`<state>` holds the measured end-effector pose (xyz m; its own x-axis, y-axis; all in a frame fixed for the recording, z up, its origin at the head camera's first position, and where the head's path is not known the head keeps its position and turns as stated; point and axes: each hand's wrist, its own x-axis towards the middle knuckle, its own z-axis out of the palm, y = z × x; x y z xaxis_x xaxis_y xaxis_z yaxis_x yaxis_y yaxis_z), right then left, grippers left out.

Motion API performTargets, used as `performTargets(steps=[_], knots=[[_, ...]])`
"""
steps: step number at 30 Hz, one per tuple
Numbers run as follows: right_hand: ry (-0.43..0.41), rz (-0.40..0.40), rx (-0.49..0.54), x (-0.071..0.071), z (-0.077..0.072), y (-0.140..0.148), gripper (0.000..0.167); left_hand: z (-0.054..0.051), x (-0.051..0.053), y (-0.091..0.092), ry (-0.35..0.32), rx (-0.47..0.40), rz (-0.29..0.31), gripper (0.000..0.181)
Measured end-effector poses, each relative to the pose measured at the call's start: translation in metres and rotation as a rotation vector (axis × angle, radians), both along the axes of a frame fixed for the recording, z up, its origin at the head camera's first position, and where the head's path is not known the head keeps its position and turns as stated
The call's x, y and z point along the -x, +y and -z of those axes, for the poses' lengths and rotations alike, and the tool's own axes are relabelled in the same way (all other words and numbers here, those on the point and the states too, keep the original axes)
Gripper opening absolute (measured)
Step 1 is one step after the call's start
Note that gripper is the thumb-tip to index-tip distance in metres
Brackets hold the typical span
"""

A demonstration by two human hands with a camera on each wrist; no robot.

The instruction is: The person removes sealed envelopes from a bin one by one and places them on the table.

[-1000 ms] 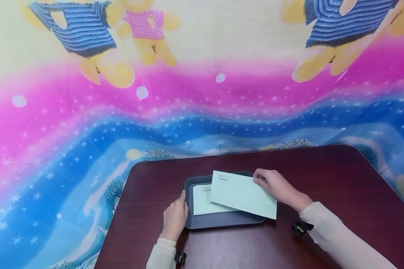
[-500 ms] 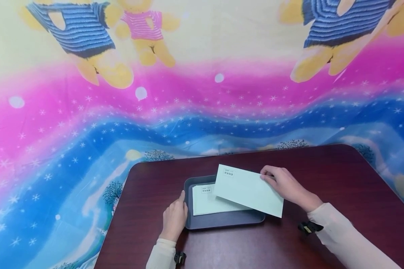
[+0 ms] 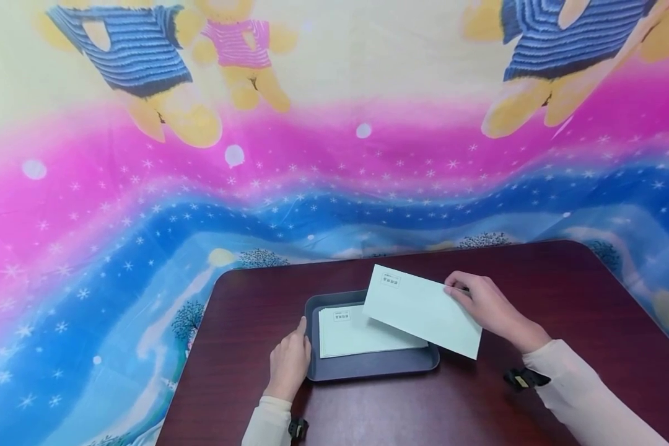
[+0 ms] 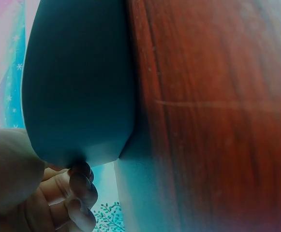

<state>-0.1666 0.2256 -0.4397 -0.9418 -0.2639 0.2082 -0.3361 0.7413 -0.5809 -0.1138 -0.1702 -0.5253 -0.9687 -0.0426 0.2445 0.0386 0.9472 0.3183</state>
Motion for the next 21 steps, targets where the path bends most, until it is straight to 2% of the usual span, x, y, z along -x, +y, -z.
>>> performTargets(steps=[10,21], knots=[[0.001,0.026,0.002,-0.003,-0.007,0.011,0.008,0.0,-0.001,0.0,0.021,0.0,0.013,0.046],[0.007,0.076,-0.007,-0.007,-0.004,0.029,0.009,0.0,-0.002,0.0,0.041,0.005,0.014,0.045]])
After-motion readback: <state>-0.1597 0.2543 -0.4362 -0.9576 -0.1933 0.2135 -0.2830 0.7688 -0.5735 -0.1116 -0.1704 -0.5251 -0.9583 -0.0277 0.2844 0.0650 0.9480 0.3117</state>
